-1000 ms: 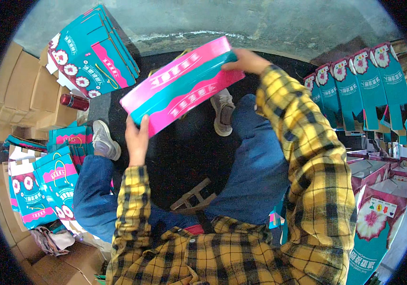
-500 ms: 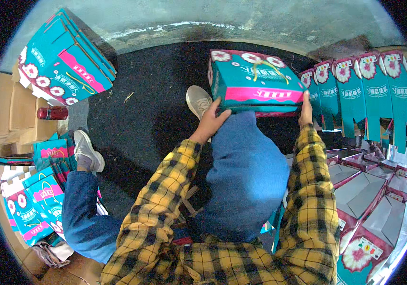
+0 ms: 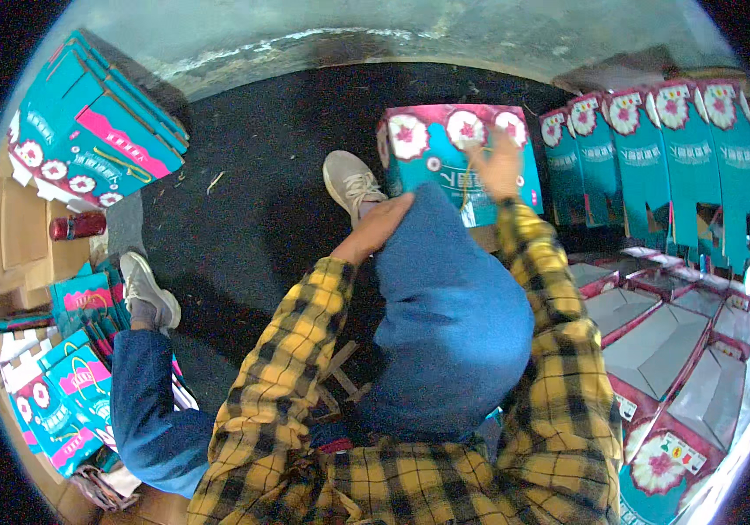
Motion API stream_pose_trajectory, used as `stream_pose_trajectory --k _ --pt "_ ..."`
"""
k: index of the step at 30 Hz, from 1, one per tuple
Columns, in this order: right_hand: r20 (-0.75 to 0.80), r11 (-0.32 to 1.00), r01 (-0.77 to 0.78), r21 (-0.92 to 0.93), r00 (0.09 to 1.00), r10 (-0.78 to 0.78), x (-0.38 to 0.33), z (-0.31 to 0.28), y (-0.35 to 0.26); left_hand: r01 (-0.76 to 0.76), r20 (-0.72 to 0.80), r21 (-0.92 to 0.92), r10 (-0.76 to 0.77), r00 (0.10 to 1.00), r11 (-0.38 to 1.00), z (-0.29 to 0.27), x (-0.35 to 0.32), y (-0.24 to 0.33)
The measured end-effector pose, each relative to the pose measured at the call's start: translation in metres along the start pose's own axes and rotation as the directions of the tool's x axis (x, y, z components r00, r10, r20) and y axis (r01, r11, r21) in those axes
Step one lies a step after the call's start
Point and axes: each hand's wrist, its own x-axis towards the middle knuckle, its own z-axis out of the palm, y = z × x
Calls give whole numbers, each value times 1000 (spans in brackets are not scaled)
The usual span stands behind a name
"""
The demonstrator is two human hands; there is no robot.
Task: Folding and stacking cardboard product boxes in a factory setting.
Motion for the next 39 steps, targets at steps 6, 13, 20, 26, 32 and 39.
stream_pose_trajectory --k 6,13,20,26,32,39 --pt "196 939 152 -308 976 -94 -63 73 -47 -28 -132 -107 13 991 994 3 -61 19" --pt "230 964 51 -262 973 12 -47 61 -37 200 -229 20 -190 955 980 -38 -207 35" --pt "391 948 -14 -319 909 145 4 48 21 291 -286 47 -267 920 956 -36 -281 55" --pt "556 961 211 -177 828 -79 28 53 75 248 -395 160 -169 903 955 -42 -329 49" --pt "700 968 -56 244 702 -136 54 36 -5 261 -471 325 -84 878 909 -35 -356 72" --pt "791 873 -49 486 450 -415 70 -92 -233 119 -775 533 427 466 838 -82 -464 126"
